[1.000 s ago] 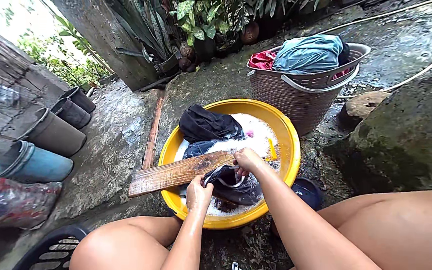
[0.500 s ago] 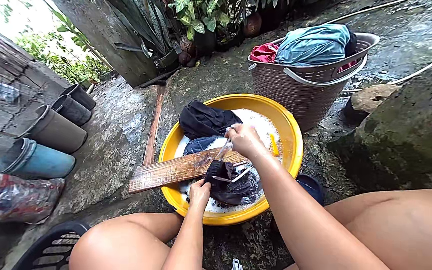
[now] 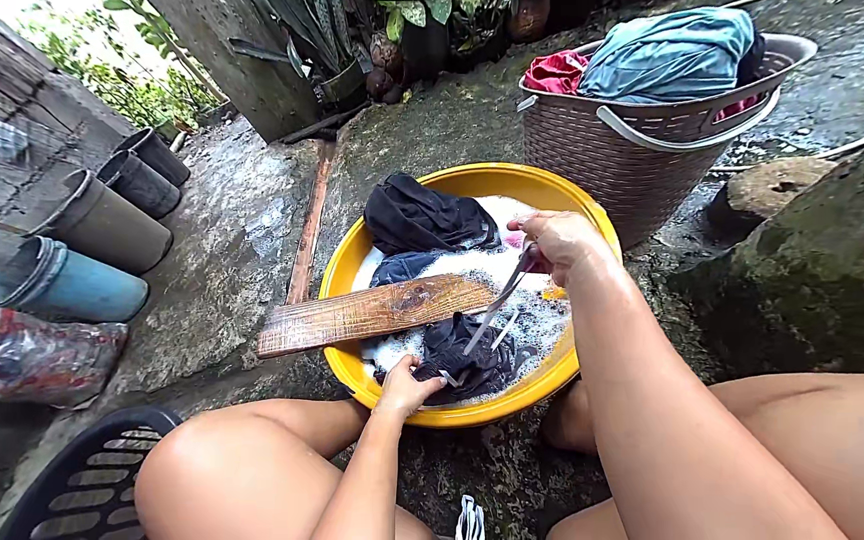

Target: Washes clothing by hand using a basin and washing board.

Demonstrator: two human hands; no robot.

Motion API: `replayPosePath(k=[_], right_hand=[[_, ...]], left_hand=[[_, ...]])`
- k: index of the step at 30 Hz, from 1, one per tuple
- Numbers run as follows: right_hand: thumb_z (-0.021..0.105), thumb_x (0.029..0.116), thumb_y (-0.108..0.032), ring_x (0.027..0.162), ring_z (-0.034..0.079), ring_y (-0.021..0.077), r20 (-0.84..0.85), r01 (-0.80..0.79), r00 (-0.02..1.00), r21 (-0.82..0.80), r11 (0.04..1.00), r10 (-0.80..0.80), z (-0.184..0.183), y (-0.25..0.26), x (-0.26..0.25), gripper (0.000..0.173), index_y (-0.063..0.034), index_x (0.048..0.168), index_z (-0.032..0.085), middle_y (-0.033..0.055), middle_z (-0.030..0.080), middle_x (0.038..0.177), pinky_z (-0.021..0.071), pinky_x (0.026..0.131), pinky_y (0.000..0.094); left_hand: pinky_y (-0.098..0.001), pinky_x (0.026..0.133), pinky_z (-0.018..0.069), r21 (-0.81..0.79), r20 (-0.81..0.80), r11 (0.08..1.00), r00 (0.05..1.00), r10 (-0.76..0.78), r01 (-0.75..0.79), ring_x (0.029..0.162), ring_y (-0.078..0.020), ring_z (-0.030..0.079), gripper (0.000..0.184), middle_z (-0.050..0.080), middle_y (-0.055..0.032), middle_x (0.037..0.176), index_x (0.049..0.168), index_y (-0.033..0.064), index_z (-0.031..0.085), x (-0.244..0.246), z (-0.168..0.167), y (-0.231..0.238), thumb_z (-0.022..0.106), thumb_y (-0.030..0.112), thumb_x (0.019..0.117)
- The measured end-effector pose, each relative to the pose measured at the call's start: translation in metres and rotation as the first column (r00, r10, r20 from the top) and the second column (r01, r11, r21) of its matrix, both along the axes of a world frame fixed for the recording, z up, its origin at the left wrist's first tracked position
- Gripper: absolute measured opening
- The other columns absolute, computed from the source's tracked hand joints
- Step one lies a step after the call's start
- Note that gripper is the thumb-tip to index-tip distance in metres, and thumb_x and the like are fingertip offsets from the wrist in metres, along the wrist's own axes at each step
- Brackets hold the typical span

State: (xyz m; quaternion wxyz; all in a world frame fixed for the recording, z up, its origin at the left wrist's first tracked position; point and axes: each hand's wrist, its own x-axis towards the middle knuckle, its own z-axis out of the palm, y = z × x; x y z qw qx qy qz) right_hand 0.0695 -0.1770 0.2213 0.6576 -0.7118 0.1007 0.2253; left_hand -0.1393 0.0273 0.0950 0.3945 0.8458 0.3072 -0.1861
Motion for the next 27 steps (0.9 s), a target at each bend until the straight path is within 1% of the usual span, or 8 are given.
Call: replayPosePath(k=[3, 6, 9, 12, 16, 19, 22, 27], right_hand=[[0.056, 0.1061, -0.019, 0.059, 0.049, 0.0115, 0.096, -0.043, 0.994, -0.116, 0.992, 0.054, 0.002, -0.004, 0.003, 0.019, -0.0075, 0.114, 0.069, 0.0028, 0.051, 0.075, 0.0482, 0.061, 0.0307], [0.056, 0.107, -0.019, 0.074, 0.056, 0.0205, 0.153, -0.173, 0.964, -0.254, 0.952, 0.216, -0.007, -0.004, 0.005, 0.023, -0.0022, 0.118, 0.068, 0.0145, 0.063, 0.093, 0.0502, 0.074, 0.0426], [0.058, 0.1054, -0.02, 0.087, 0.065, 0.0387, 0.073, -0.345, 0.91, -0.411, 0.844, 0.408, -0.049, 0.006, 0.002, 0.03, 0.004, 0.118, 0.069, 0.0279, 0.068, 0.103, 0.0501, 0.083, 0.0605], [0.059, 0.1048, -0.023, 0.097, 0.068, 0.0433, -0.229, -0.571, 0.807, -0.537, 0.621, 0.544, -0.103, 0.017, -0.018, 0.038, 0.012, 0.118, 0.065, 0.0326, 0.067, 0.111, 0.0528, 0.09, 0.0608], [0.066, 0.0966, -0.022, 0.129, 0.058, 0.0443, -0.433, -0.693, 0.637, -0.684, 0.228, 0.638, -0.108, 0.025, -0.048, 0.036, 0.0079, 0.117, 0.068, 0.0297, 0.062, 0.133, 0.0458, 0.101, 0.0673], [0.076, 0.0881, -0.014, 0.136, 0.051, 0.0453, -0.112, -0.621, 0.64, -0.657, 0.427, 0.76, -0.122, 0.031, -0.036, 0.057, -0.0037, 0.142, 0.059, 0.027, 0.054, 0.145, 0.0423, 0.106, 0.0691], [0.069, 0.0887, 0.002, 0.139, 0.051, 0.0401, 0.086, -0.693, 0.583, -0.466, 0.55, 0.808, -0.103, 0.038, -0.029, 0.06, -0.0113, 0.146, 0.058, 0.0207, 0.056, 0.147, 0.0388, 0.112, 0.0657], [0.068, 0.0936, -0.006, 0.116, 0.064, 0.0422, 0.106, -0.673, 0.538, -0.544, 0.501, 0.836, -0.12, 0.045, -0.035, 0.02, -0.0023, 0.112, 0.074, 0.0236, 0.07, 0.116, 0.0465, 0.099, 0.0671]], left_hand=[[-0.0562, 0.101, 0.048, 0.103, -0.101, 0.993, 0.993, -0.053, 0.064, 0.112, -0.0318, 0.065, 0.04, 0.07, -0.0176, 0.113, 0.116, 0.0062, 0.07, 0.0, -0.001, 0.002, 0.077, 0.035, 0.0899], [-0.052, 0.088, 0.0509, -0.026, 0.096, 0.991, 0.986, 0.134, -0.132, 0.092, -0.027, 0.067, 0.029, 0.07, -0.0147, 0.092, 0.094, 0.0033, 0.072, -0.001, -0.002, 0.009, 0.068, 0.031, 0.0996], [-0.0468, 0.091, 0.0512, -0.231, 0.24, 0.923, 0.901, 0.361, -0.309, 0.097, -0.0222, 0.066, 0.03, 0.071, -0.0133, 0.102, 0.106, 0.0031, 0.074, 0.006, 0.013, 0.005, 0.06, 0.03, 0.1046], [-0.0454, 0.094, 0.0511, -0.294, 0.319, 0.896, 0.849, 0.421, -0.333, 0.1, -0.0218, 0.066, 0.032, 0.071, -0.0137, 0.107, 0.113, 0.0024, 0.072, 0.017, 0.029, -0.003, 0.057, 0.03, 0.1061], [-0.0422, 0.085, 0.053, -0.24, 0.368, 0.931, 0.862, 0.348, -0.274, 0.087, -0.0181, 0.066, 0.027, 0.072, -0.0102, 0.094, 0.105, 0.0048, 0.072, 0.029, 0.043, -0.015, 0.057, 0.028, 0.1063], [-0.0422, 0.075, 0.0515, -0.162, 0.378, 0.957, 0.881, 0.286, -0.241, 0.077, -0.0185, 0.063, 0.027, 0.068, -0.0087, 0.082, 0.092, 0.0064, 0.071, 0.034, 0.045, -0.019, 0.06, 0.028, 0.1046], [-0.0427, 0.075, 0.05, -0.165, 0.376, 0.954, 0.879, 0.295, -0.25, 0.077, -0.0188, 0.062, 0.027, 0.067, -0.0088, 0.083, 0.091, 0.0064, 0.071, 0.036, 0.046, -0.022, 0.062, 0.029, 0.1035], [-0.0407, 0.076, 0.0503, -0.183, 0.377, 0.953, 0.878, 0.295, -0.242, 0.078, -0.0172, 0.063, 0.025, 0.069, -0.0079, 0.084, 0.094, 0.006, 0.073, 0.039, 0.045, -0.02, 0.063, 0.026, 0.1035]])
